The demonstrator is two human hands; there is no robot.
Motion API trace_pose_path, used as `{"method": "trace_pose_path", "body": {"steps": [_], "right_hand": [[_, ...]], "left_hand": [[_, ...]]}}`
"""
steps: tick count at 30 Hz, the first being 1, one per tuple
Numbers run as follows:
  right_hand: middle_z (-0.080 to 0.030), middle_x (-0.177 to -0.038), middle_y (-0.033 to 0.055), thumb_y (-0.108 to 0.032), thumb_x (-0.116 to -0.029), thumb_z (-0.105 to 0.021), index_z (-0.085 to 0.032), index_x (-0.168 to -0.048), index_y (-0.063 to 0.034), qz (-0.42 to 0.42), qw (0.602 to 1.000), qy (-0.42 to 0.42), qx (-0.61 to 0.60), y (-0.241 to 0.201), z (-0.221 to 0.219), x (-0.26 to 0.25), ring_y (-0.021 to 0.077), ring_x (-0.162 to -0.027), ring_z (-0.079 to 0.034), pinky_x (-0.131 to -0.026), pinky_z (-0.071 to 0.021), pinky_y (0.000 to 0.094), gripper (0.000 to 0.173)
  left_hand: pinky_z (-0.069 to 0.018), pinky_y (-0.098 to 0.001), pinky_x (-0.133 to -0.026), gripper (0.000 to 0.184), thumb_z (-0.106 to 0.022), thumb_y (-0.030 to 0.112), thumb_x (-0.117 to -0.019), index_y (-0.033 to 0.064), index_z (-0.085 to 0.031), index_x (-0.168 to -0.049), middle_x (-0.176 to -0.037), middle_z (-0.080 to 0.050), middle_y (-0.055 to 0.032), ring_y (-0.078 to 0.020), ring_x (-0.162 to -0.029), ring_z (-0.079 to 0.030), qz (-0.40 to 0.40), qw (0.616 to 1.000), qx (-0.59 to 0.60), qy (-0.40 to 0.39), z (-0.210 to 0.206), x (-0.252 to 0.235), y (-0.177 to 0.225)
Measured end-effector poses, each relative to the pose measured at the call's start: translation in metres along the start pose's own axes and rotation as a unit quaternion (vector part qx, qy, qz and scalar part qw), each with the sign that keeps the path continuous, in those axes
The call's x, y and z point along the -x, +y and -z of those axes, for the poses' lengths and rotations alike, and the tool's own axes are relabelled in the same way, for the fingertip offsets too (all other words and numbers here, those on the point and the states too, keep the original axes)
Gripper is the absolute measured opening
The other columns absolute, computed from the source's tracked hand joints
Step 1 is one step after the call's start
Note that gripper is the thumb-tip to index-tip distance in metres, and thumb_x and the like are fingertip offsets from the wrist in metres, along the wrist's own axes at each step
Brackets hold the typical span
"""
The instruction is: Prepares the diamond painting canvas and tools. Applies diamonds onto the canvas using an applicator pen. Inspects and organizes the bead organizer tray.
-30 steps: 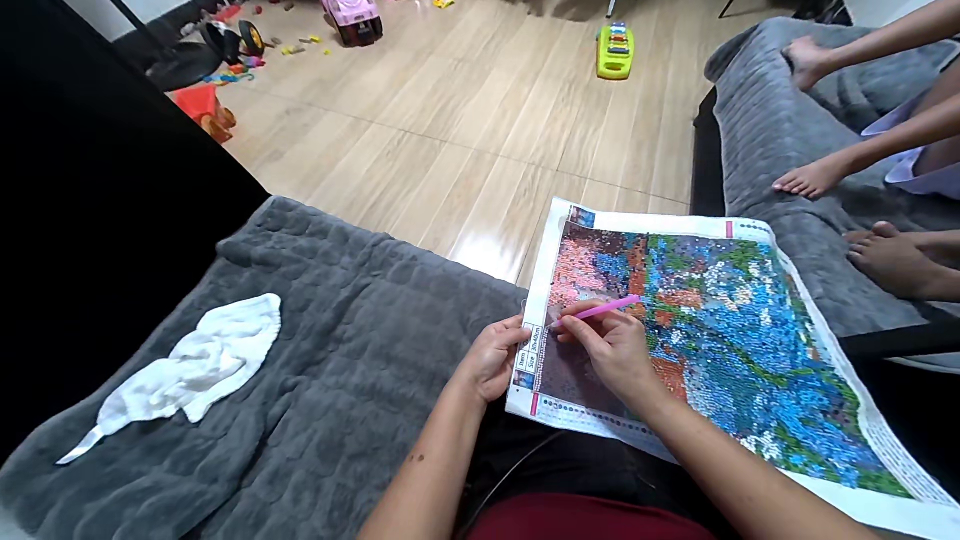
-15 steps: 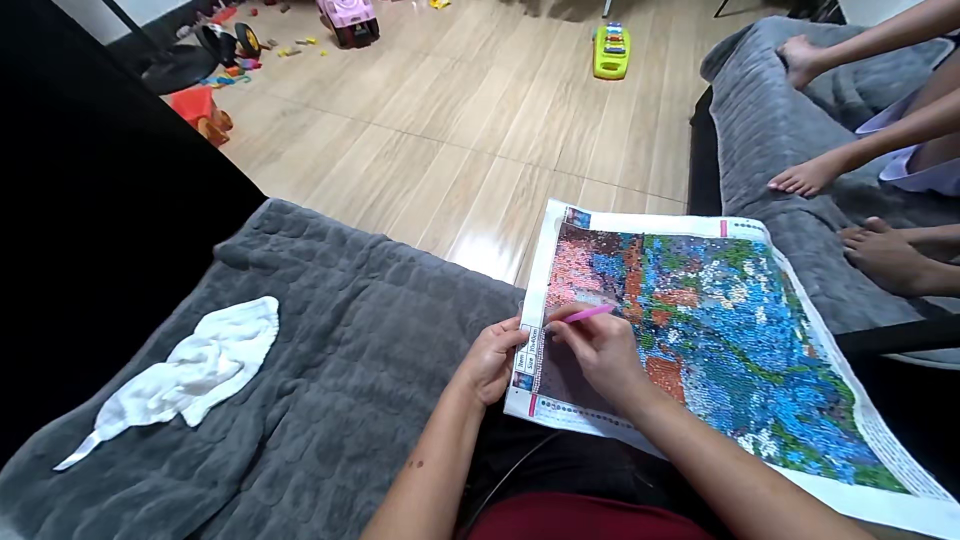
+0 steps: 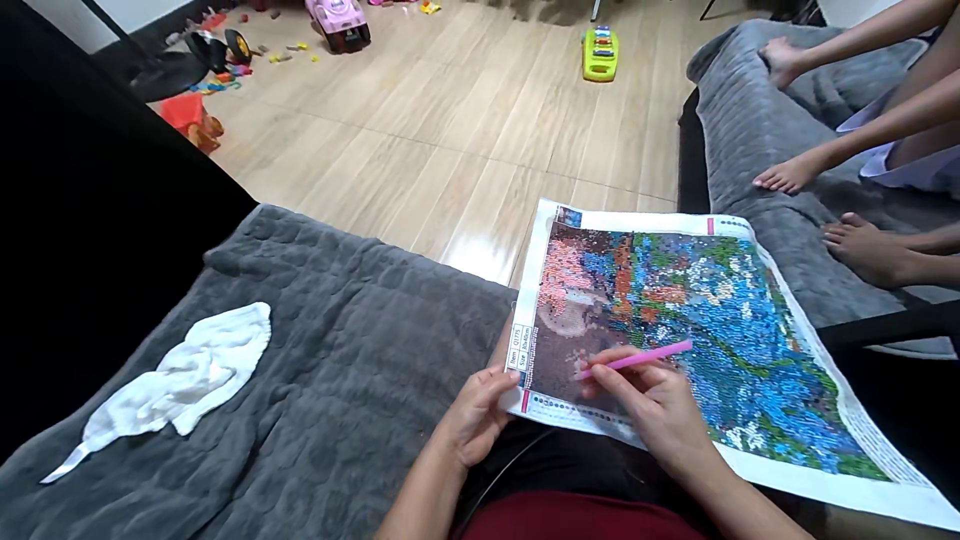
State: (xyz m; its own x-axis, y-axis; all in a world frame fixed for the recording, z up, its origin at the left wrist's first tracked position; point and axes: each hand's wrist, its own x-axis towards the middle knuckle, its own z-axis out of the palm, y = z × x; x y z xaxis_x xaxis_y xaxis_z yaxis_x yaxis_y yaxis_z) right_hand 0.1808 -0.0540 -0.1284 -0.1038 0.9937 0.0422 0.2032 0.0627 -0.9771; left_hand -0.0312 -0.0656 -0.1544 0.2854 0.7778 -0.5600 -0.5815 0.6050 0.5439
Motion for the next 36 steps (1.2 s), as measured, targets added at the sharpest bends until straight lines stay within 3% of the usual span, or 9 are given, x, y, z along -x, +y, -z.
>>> {"method": "trace_pose_path", "body": {"steps": [3, 9, 19, 36], "right_hand": [[-0.074, -0.087, -0.0022, -0.009, -0.0950, -0.060, -0.072, -0.097, -0.0044, 0.000, 1.000, -0.009, 0.004, 0.003, -0.002, 0.005, 0.0058, -0.073, -0.072, -0.070, -0.0629, 0.0222, 0.013], [-0.073, -0.087, 0.0003, -0.012, -0.0959, -0.060, -0.072, -0.096, -0.0003, 0.039, 0.996, -0.064, 0.040, 0.009, -0.010, 0.008, 0.0023, -0.074, -0.070, -0.070, -0.0604, 0.0195, 0.017], [-0.074, -0.090, 0.0041, -0.011, -0.0963, -0.061, -0.073, -0.097, 0.0019, 0.081, 0.990, -0.100, 0.053, 0.010, -0.017, 0.009, 0.0022, -0.077, -0.070, -0.073, -0.0597, 0.0183, 0.017], [-0.074, -0.088, 0.0048, -0.013, -0.0967, -0.061, -0.073, -0.097, 0.0012, 0.083, 0.985, -0.126, 0.080, 0.010, -0.020, 0.005, 0.0035, -0.077, -0.070, -0.074, -0.0590, 0.0182, 0.018]], "left_hand": [[-0.0617, -0.0319, -0.085, 0.019, -0.047, -0.006, -0.0958, -0.0002, -0.060, -0.109, -0.095, -0.076, -0.0089, -0.0160, -0.086, -0.075, 0.004, 1.000, 0.014, -0.011, 0.001, 0.009, -0.010], [-0.0628, -0.0302, -0.079, 0.026, -0.049, -0.018, -0.0919, -0.0008, -0.057, -0.109, -0.091, -0.075, -0.0078, -0.0154, -0.081, -0.074, 0.034, 0.999, -0.033, 0.017, -0.007, 0.008, -0.006], [-0.0627, -0.0301, -0.081, 0.026, -0.049, -0.018, -0.0905, -0.0011, -0.058, -0.108, -0.092, -0.075, -0.0070, -0.0145, -0.082, -0.075, 0.010, 0.999, -0.051, -0.002, -0.007, 0.010, -0.008], [-0.0620, -0.0281, -0.081, 0.025, -0.051, -0.017, -0.0881, -0.0005, -0.060, -0.105, -0.090, -0.075, -0.0042, -0.0114, -0.081, -0.074, -0.017, 0.997, -0.079, -0.013, -0.009, 0.012, -0.008]]}}
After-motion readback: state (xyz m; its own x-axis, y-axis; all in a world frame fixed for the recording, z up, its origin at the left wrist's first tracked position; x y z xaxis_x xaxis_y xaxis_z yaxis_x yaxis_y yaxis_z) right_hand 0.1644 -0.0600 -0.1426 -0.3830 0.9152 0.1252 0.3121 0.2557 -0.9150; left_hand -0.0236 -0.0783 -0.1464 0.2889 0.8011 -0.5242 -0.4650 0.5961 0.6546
